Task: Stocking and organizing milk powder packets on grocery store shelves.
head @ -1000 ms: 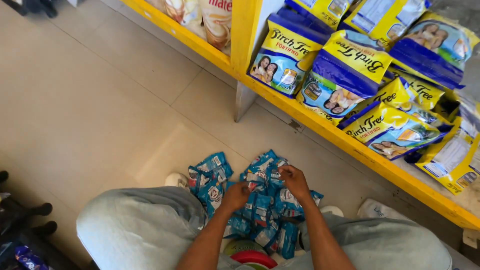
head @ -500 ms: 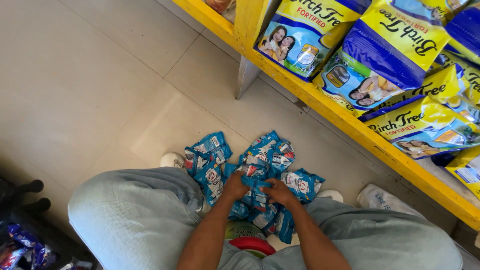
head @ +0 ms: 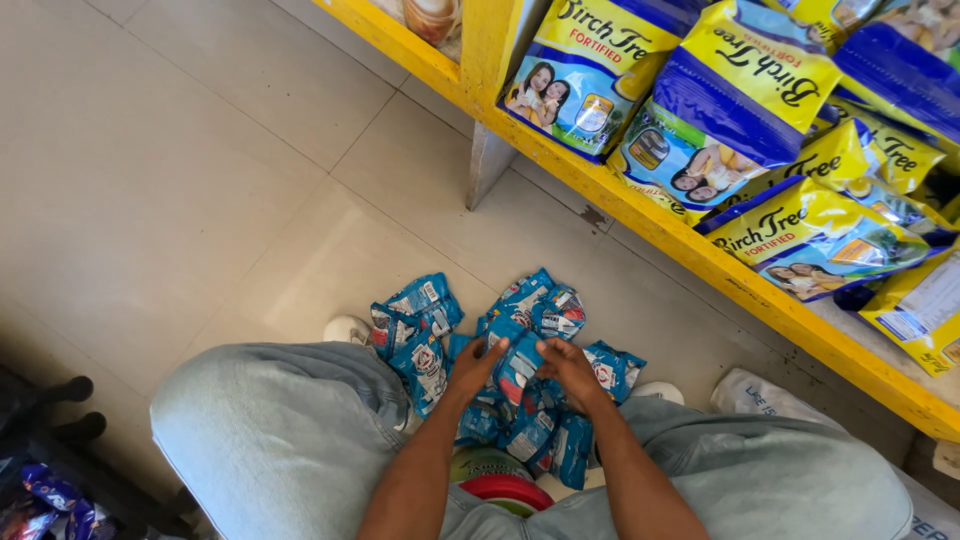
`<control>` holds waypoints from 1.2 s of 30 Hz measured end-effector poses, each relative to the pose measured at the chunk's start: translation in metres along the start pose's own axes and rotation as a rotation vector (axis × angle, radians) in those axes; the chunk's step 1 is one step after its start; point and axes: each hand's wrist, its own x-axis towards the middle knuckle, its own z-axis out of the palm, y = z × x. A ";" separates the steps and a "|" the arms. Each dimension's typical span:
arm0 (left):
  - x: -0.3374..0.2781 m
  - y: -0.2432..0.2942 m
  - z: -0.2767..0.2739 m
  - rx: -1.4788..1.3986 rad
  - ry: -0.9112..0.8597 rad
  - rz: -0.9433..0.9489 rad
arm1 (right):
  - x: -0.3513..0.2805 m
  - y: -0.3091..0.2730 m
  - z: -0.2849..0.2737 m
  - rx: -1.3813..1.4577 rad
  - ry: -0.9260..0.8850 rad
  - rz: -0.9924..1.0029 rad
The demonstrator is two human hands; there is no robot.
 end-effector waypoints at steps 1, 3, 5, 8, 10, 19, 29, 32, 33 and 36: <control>0.001 0.003 0.000 0.002 -0.003 0.008 | -0.002 -0.009 0.003 0.001 0.003 -0.008; 0.001 0.006 -0.001 0.015 -0.002 -0.019 | -0.009 -0.026 0.007 0.061 0.017 -0.050; 0.005 0.009 -0.003 -0.084 -0.060 -0.075 | -0.018 -0.040 0.011 0.026 -0.013 -0.108; 0.001 0.019 -0.005 -0.360 -0.198 -0.200 | -0.019 -0.044 0.009 -0.057 -0.043 -0.246; 0.002 0.019 -0.009 -0.538 -0.277 -0.264 | -0.023 -0.051 0.009 -0.105 -0.044 -0.330; -0.011 0.022 -0.005 -0.654 -1.009 -0.327 | -0.043 -0.065 0.011 -0.273 -0.112 -0.466; -0.012 0.030 0.004 -0.344 -0.093 -0.119 | -0.015 -0.014 -0.019 -0.081 0.292 -0.256; 0.017 -0.002 0.012 -0.070 0.027 0.205 | -0.018 -0.020 -0.017 -0.097 0.344 -0.280; 0.030 -0.019 0.016 0.094 0.116 0.448 | -0.025 -0.027 -0.014 -0.103 0.346 -0.301; -0.021 0.037 0.014 0.109 0.222 0.519 | -0.028 -0.026 -0.013 -0.158 0.348 -0.451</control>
